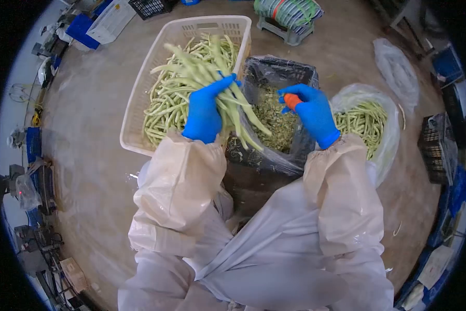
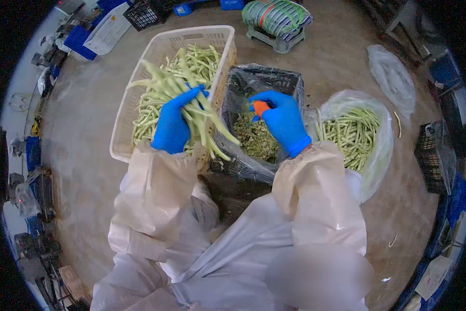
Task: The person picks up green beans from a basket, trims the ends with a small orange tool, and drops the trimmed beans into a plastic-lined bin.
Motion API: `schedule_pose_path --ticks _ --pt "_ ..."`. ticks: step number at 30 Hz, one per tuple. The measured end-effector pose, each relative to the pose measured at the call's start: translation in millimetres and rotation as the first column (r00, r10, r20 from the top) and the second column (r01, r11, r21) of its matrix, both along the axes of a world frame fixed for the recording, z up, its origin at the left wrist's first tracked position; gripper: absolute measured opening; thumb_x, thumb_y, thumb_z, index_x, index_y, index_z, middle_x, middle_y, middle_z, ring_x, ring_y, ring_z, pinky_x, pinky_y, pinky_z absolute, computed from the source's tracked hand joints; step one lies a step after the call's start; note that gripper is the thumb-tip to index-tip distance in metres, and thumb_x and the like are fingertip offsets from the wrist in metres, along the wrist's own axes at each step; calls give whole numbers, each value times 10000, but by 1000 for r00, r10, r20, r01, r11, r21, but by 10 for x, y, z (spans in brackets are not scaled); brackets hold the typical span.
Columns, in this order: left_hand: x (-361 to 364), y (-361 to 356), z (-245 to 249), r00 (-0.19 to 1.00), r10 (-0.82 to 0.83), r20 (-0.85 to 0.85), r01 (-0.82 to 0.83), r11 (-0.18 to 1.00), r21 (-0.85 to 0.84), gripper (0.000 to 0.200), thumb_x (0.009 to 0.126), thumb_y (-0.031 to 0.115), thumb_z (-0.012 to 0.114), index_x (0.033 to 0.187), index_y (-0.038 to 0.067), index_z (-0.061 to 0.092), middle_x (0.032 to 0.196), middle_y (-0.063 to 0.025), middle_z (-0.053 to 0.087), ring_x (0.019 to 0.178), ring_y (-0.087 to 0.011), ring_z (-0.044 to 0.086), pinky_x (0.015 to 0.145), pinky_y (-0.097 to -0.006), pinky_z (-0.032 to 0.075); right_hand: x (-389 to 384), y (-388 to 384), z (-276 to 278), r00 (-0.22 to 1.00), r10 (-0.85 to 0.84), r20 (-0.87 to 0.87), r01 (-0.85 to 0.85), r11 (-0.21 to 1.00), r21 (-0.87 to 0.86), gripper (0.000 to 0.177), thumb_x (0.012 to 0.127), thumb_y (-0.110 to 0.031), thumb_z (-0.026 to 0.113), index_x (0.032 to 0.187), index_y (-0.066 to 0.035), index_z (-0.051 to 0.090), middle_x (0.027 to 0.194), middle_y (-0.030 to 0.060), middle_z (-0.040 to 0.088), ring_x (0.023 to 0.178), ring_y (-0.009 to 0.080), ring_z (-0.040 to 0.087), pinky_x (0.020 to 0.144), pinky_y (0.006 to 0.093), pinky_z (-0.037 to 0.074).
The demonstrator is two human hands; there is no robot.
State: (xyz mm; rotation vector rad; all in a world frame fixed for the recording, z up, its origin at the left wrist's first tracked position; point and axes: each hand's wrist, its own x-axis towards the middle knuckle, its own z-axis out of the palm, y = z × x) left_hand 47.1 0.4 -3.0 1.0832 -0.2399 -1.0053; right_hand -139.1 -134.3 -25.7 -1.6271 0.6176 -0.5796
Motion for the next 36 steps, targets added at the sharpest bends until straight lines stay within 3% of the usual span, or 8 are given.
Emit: schedule_pose_path --ticks 3,6,12,16,22,29,32,36 --pt "116 34 59 986 130 -103 -139 986 -86 218 807 87 608 991 -30 611 941 -119 626 879 -202 600 792 -324 491 32 -52 -144 984 -132 117 175 649 -740 239 867 -151 560 1027 6 643 869 110 660 728 155 624 698 306 504" --pt "139 56 121 979 149 -141 -163 982 -92 225 811 81 603 1010 -25 610 946 -117 627 879 -203 602 796 -329 491 20 101 -36 992 123 28 -119 985 -122 239 855 -144 572 1027 5 646 839 112 664 735 129 616 732 307 497" --pt "131 32 71 979 197 -43 -201 976 -83 202 805 80 620 979 -22 622 920 -114 642 839 -203 612 758 -323 494 28 317 179 948 301 -101 -283 945 163 223 842 -138 558 973 10 660 755 108 655 638 131 610 596 310 492" --pt "28 -16 75 979 205 -1 -205 978 -34 327 831 132 596 1132 6 576 988 -117 626 910 -217 590 814 -344 476 72 371 7 964 199 -175 -209 977 -40 216 832 -147 558 927 18 659 718 128 640 569 159 601 538 326 478" --pt "25 4 55 967 254 -29 -256 962 -96 202 758 34 648 950 -24 624 840 -89 628 760 -186 609 699 -304 496 71 357 -25 979 38 -202 -78 978 -192 200 817 -187 553 863 -21 653 755 190 624 630 296 612 586 393 473" --pt "-123 -12 -76 915 359 182 -354 933 -61 213 729 -26 653 932 -3 593 774 -64 594 665 -171 582 626 -295 484 -47 72 -24 931 -262 -252 57 790 -611 126 769 -157 541 790 -69 628 789 186 607 735 380 582 647 469 449" --pt "-262 -30 -92 885 203 419 -217 976 -14 219 738 10 663 945 -13 595 795 -67 609 693 -183 593 641 -313 485 -58 86 -32 937 -236 -257 -6 726 -688 96 750 -139 540 765 -81 616 784 190 598 737 375 585 643 471 448" --pt "-435 -68 -88 476 -153 866 29 987 158 302 743 72 674 1020 -5 584 902 -106 638 809 -202 615 712 -326 487 6 294 59 951 -76 -299 -139 760 -635 97 754 -132 548 788 -74 618 810 187 600 739 369 587 639 463 452"
